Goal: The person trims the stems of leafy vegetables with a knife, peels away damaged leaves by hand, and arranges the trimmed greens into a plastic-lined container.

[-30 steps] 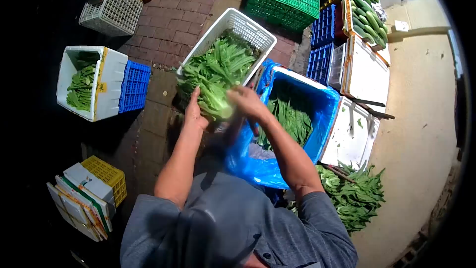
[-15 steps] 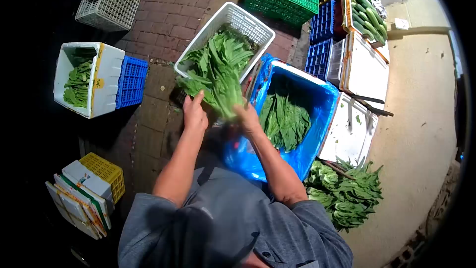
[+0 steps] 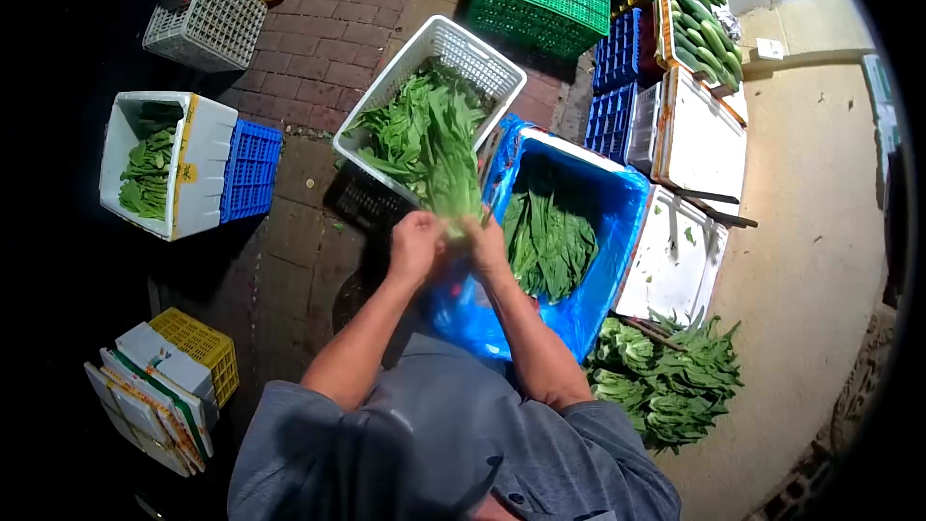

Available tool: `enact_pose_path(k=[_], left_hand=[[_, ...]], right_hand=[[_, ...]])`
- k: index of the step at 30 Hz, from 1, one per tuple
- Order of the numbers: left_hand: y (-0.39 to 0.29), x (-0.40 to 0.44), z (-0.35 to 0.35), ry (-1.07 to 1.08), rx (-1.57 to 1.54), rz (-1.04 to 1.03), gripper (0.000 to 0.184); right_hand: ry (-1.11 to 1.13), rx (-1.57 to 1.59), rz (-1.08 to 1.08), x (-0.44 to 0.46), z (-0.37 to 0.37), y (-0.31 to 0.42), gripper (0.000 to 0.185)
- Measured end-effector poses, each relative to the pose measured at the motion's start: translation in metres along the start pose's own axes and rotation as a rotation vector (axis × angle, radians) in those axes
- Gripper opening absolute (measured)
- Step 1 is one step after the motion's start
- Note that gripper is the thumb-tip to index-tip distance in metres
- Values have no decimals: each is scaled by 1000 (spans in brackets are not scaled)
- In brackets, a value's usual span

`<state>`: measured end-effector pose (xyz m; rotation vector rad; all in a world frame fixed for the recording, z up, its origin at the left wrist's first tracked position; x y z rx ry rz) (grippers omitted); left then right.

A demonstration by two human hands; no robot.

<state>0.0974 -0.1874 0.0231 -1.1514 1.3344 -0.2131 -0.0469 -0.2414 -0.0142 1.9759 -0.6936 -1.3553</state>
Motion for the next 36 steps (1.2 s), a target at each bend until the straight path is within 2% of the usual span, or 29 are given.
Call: enact_pose_path(k=[2,4,6,8,10,12,14,15,16,18,19,20,22,24,26,27,28,29,30,32,34,35,36], left_hand=[[-6,-4,-1,-39,90,-62,14],[-22,-14,-2,-111,229,-288,15],[-29,-18,0,-118,92,-346,12],[-27,-4,12,-139,-178,-350,13],[-31,18,37,-195,-94,-328,14],[-45,38,48,-169,-137,-363,15],[-43,62,58,-148,90,-311,16],[-40,73,58,-110,109,-293,17],[-27,82,56,-107,122,-155,20],[-2,89,53,-27,203,77,29],[12,95,40,56,275,63,35],[10,71,10,162,256,151,40],[15,16,-54,316,-100,362,40],[62,-9,-94,681,-334,572,46],[63,-37,-138,660,-341,539,68],[68,-40,-148,647,-324,529,78],[75,-42,-156,640,-301,525,89],[62,-62,-173,687,-234,453,88],[53,-81,-188,728,-178,370,88],[78,-85,-206,861,-66,323,77],[74,-123,-243,886,161,206,57],[75,-145,-267,952,195,213,55],[76,-164,-288,1013,223,216,53]], right_hand=[[-2,75,45,0,-3,2,51],[-60,78,47,2,0,1,51],[-115,153,-3,0,3,2,40],[-134,174,-45,2,15,-1,31],[-157,193,-28,-4,25,8,28],[-195,227,-17,-28,28,39,28],[-186,262,30,-45,36,61,32],[-181,282,48,-57,42,67,33],[-183,305,71,-73,43,79,35],[-155,308,146,-91,56,84,51],[-173,283,189,-101,65,86,57],[-202,262,224,-112,74,85,64],[-233,134,166,-138,90,75,67],[-266,12,118,-161,105,67,72],[-334,-146,249,-179,124,43,80],[-266,-107,152,-197,118,46,84],[-331,-231,230,-213,121,44,90],[-408,-359,299,-231,124,41,97],[-348,-157,280,-244,126,26,101],[-368,-168,197,-275,139,11,98],[-537,-282,342,-302,157,-7,99],[-537,-125,342,-315,162,-16,101],[-615,-103,378,-330,169,-17,101]])
Point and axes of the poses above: each hand's wrist, its own x-axis towards the middle knuckle, its own z-axis out of the back of the hand, y = z × x, the point moved 8 cm from there along x, towards the middle knuckle, and after that the axes turned 3 degrees about y, right-handed, at the moved point
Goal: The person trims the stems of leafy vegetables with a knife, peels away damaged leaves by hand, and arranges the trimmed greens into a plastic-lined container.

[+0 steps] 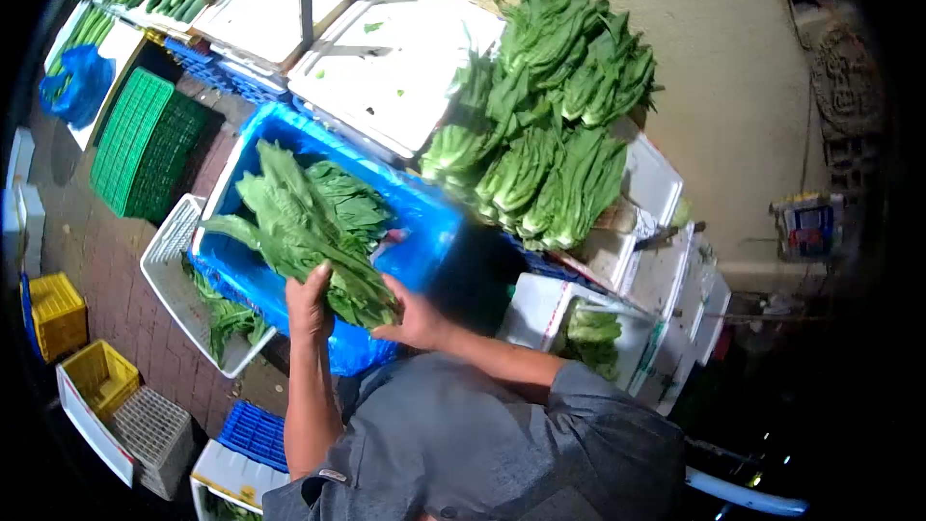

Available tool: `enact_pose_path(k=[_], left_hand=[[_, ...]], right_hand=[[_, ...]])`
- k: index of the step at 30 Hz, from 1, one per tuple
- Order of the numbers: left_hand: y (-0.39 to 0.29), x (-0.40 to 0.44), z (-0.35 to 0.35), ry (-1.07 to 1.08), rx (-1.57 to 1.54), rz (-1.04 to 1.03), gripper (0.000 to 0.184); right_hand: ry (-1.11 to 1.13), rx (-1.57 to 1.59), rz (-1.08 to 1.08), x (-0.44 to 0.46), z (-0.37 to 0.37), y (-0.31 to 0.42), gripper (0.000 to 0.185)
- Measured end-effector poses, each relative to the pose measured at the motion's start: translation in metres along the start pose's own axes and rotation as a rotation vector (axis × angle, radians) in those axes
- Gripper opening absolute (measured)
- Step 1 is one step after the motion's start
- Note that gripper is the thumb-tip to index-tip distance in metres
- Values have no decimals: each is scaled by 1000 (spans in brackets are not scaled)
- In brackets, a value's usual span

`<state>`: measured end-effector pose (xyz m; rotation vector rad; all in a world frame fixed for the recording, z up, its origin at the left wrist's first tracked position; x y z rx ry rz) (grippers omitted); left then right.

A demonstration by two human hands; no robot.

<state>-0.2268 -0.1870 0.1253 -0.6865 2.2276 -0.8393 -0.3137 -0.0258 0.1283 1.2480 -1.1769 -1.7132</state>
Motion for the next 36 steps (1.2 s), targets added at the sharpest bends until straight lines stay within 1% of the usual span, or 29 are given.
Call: enact_pose_path(k=[1,2,3,4,6,7,8,9,10,11,12,14,15,16,17,18,19,20,22,23,24,25,26,28,29,30,32,33,36], left_hand=[[5,10,-34,48,43,39,46],[18,25,-66,114,160,92,41],[23,34,-99,160,215,181,38],[24,43,-142,240,276,172,39],[34,62,-218,417,392,201,40],[40,72,-259,535,404,187,42],[57,86,-284,607,409,153,43],[66,98,-308,711,618,225,49],[78,114,-329,768,637,193,56],[99,132,-346,826,651,161,63],[118,149,-361,883,666,126,69],[147,182,-374,866,687,32,82],[164,207,-360,762,982,56,95],[137,205,-365,601,1299,-83,98],[138,211,-356,499,1281,-90,95],[138,220,-343,399,1262,-102,91],[134,219,-330,339,1223,-324,72],[130,215,-323,351,1249,-476,62],[122,205,-298,246,1150,-208,53],[121,206,-293,234,1196,-319,52],[122,208,-293,220,1234,-434,51],[121,208,-301,222,1268,-514,53],[125,212,-313,247,1351,-570,60],[136,222,-335,232,1434,-660,71],[144,233,-341,205,1539,-570,83],[149,241,-346,165,1543,-517,86],[159,257,-351,82,1548,-413,91],[168,267,-349,78,1530,-304,96],[208,289,-341,236,1411,-173,96]], right_hand=[[-78,24,30,-9,21,11,100],[-151,38,59,-15,47,16,100],[-287,-58,123,-25,67,-2,100],[-403,-13,167,-33,89,6,96],[-605,134,258,-45,130,11,85],[-586,116,196,-45,150,-20,72],[-643,146,256,-44,172,-9,63],[-699,173,317,-44,193,2,54],[-748,232,349,-44,210,10,45],[-931,173,371,-47,228,2,43],[-971,223,338,-41,241,-9,44],[-1045,333,263,-27,262,-34,46],[-1046,221,110,-8,271,-88,46],[-1080,212,81,9,276,-115,48],[-1113,203,51,25,281,-141,51],[-1156,-17,47,32,285,-144,56],[-1210,-237,34,38,288,-148,61],[-1153,-484,54,40,289,-143,69],[-1133,-423,61,42,284,-153,76],[-1168,-126,54,41,286,-157,75],[-1128,64,64,40,289,-155,75],[-1097,259,71,38,293,-140,75],[-1075,447,70,36,296,-124,75],[-1100,380,74,30,294,-121,78],[-1056,418,67,32,291,-132,81],[-1013,455,58,34,288,-143,85],[-1035,466,30,31,286,-143,88],[-1044,450,22,30,287,-142,89],[-1080,266,31,23,290,-139,90]])
Point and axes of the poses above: each hand's wrist, its own x-axis towards the middle knuckle, its own z-axis out of the back of the hand, y = z × x, the point moved 8 cm from there along x, towards the middle knuckle, and after that the axes turned 3 degrees about y, right-handed, at the moved point
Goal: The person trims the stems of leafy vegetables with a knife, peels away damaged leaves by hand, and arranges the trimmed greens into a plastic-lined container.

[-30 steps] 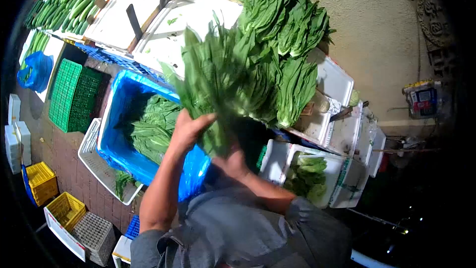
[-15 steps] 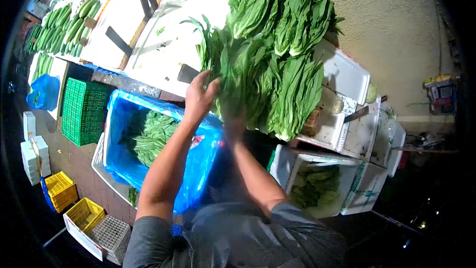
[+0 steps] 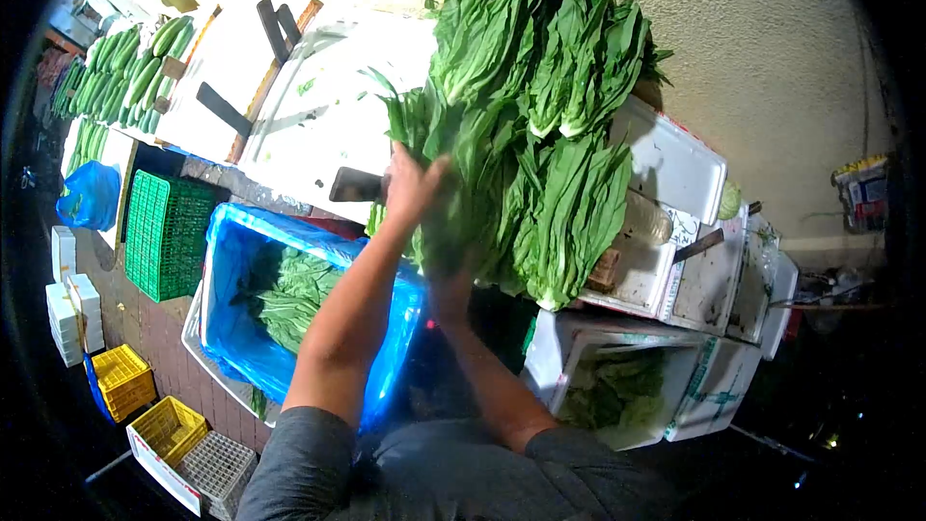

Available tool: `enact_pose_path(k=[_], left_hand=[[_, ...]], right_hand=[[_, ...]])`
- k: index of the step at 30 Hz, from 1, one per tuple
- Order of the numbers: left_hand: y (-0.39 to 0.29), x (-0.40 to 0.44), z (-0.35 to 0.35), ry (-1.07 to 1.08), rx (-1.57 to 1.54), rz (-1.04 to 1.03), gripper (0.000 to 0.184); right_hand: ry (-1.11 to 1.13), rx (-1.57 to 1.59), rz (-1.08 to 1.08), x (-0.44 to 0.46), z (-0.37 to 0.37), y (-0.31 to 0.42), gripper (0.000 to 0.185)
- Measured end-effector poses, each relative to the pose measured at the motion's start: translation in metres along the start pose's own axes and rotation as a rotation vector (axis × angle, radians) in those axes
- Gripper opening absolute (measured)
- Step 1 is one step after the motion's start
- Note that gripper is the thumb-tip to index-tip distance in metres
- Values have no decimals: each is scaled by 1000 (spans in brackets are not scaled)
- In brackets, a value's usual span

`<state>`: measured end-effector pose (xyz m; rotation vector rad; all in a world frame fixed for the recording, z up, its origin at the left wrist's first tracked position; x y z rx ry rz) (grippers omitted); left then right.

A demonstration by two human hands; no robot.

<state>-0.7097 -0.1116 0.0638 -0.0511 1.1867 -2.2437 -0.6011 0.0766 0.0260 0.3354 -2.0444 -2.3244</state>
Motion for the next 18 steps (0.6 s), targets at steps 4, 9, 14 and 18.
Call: enact_pose_path(k=[4,9,14,18], left_hand=[[-35,-20,-26,167,348,-91,99],[-8,1,-9,132,130,-96,95],[-7,-1,5,40,36,-144,91],[-35,-54,58,-139,9,-356,69]], right_hand=[[-30,-155,0,-6,-16,4,89],[0,72,-76,8,-12,2,82],[-10,12,-70,11,-13,-18,81],[138,-47,154,17,-12,9,87]])
Point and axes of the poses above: each hand's wrist, its own x-axis towards the middle knuckle, its own z-axis out of the back of the hand, y = z × x, the point moved 8 cm from there along x, towards the middle knuckle, and after that the axes turned 3 degrees about y, right-handed, at the moved point
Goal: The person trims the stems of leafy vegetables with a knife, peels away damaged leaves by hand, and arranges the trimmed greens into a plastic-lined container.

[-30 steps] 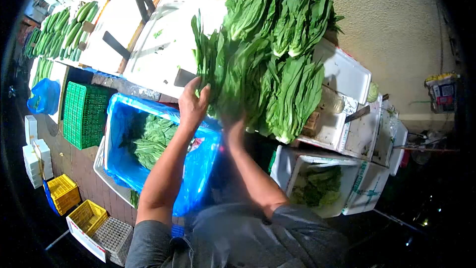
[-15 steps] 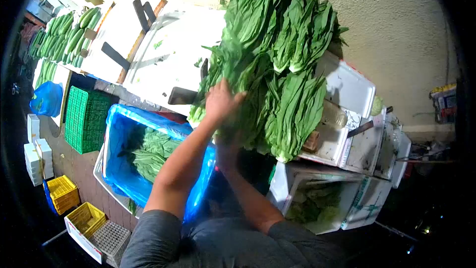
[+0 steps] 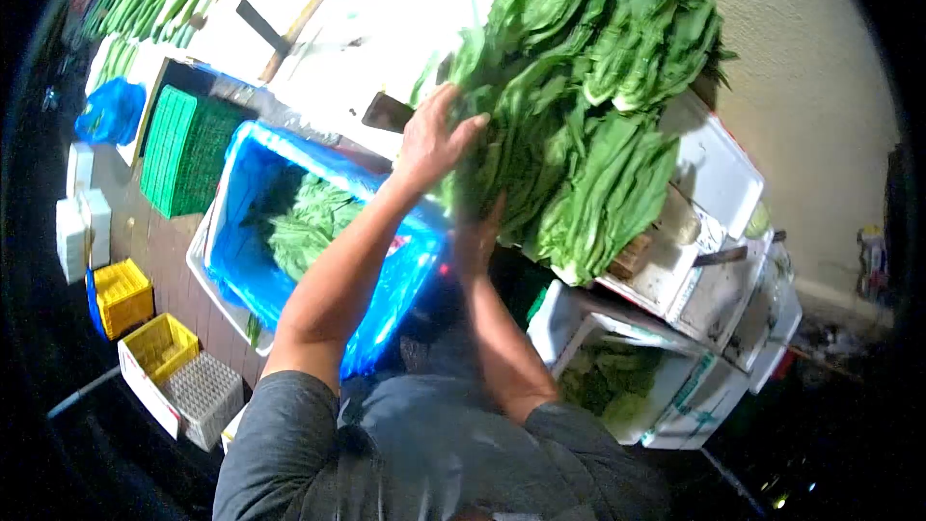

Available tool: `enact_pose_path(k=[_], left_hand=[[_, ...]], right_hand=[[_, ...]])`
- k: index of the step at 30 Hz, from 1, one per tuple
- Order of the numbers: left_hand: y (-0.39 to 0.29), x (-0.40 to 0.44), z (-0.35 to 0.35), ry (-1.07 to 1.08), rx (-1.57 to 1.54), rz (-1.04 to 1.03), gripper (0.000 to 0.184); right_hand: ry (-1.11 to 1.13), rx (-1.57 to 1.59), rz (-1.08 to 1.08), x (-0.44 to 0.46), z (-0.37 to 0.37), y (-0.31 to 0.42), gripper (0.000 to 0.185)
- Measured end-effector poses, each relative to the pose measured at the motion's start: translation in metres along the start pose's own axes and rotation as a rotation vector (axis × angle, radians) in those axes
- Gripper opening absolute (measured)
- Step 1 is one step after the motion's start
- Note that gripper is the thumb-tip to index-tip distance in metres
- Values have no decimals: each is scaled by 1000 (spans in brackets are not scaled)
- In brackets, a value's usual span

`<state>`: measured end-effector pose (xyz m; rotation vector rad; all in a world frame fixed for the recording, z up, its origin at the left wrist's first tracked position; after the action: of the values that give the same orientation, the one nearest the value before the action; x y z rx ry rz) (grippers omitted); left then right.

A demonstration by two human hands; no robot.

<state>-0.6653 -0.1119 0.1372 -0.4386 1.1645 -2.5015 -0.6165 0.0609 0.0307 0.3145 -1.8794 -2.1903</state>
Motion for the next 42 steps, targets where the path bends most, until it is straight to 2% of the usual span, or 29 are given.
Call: enact_pose_path(k=[1,2,3,4,5,6,8,10,12,14,15,16,18,19,22,24,26,27,28,30,32,36,40,42], left_hand=[[-6,-17,20,-35,-92,8,58],[-8,-37,37,18,-194,145,47],[5,-59,48,-15,-271,152,44],[22,-84,60,-57,-349,161,41],[44,-111,70,-114,-280,236,34],[72,-146,72,-76,-344,408,38],[115,-217,79,5,-272,582,43],[183,-310,53,176,-168,757,47],[199,-364,52,315,-80,746,45],[243,-412,51,195,-160,874,42],[267,-437,45,138,-208,941,41],[294,-460,28,42,-535,1136,35],[331,-487,17,-213,-802,1298,32],[363,-509,0,-291,-818,1332,28],[346,-495,12,-260,-875,1191,30],[310,-487,40,-236,-964,1157,34],[270,-482,81,-206,-999,1164,35],[267,-490,86,-177,-1006,1154,39],[267,-501,89,-151,-1013,1143,44],[276,-529,92,-184,-993,1183,42],[276,-534,108,-215,-996,1189,37],[275,-524,121,-208,-1127,1167,42],[284,-514,126,-225,-1138,1071,42],[286,-513,130,-248,-1112,1101,44]], right_hand=[[-35,-6,-114,0,-3,21,88],[-65,-76,-161,-2,-3,23,88],[-93,-144,-210,-5,-4,26,89],[-106,-270,-182,-7,-3,4,88],[-116,-391,-146,-8,-3,-17,88],[-117,-506,-105,-12,-6,-26,88],[-92,-7,-271,-24,-3,-36,87],[-109,99,-468,-42,2,-7,83],[-53,74,-400,-66,22,-22,70],[35,-45,-351,-94,17,-4,52],[83,-61,-406,-110,7,-11,37],[169,-137,-454,-122,-11,-3,33],[416,-99,-574,-151,-66,-20,33],[497,-87,-668,-165,-97,-27,34],[699,-61,-866,-197,-197,-82,32],[626,79,-1031,-223,-246,-163,26],[604,-34,-1116,-238,-277,-232,20],[591,-91,-1156,-247,-286,-264,18],[566,-20,-1108,-252,-295,-295,15],[476,-6,-1108,-254,-296,-290,18],[486,-24,-1126,-265,-291,-283,22],[535,-61,-1109,-276,-294,-257,27],[545,52,-1016,-269,-308,-220,25],[535,32,-923,-262,-305,-196,23]])
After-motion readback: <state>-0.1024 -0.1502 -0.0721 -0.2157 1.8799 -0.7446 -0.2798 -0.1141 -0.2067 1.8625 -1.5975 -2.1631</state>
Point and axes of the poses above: each hand's wrist, its own x-axis towards the middle knuckle, its own z-axis out of the back of the hand, y = z × x, the point moved 8 cm from there along x, towards the middle knuckle, and after that the axes turned 3 degrees about y, right-handed, at the moved point
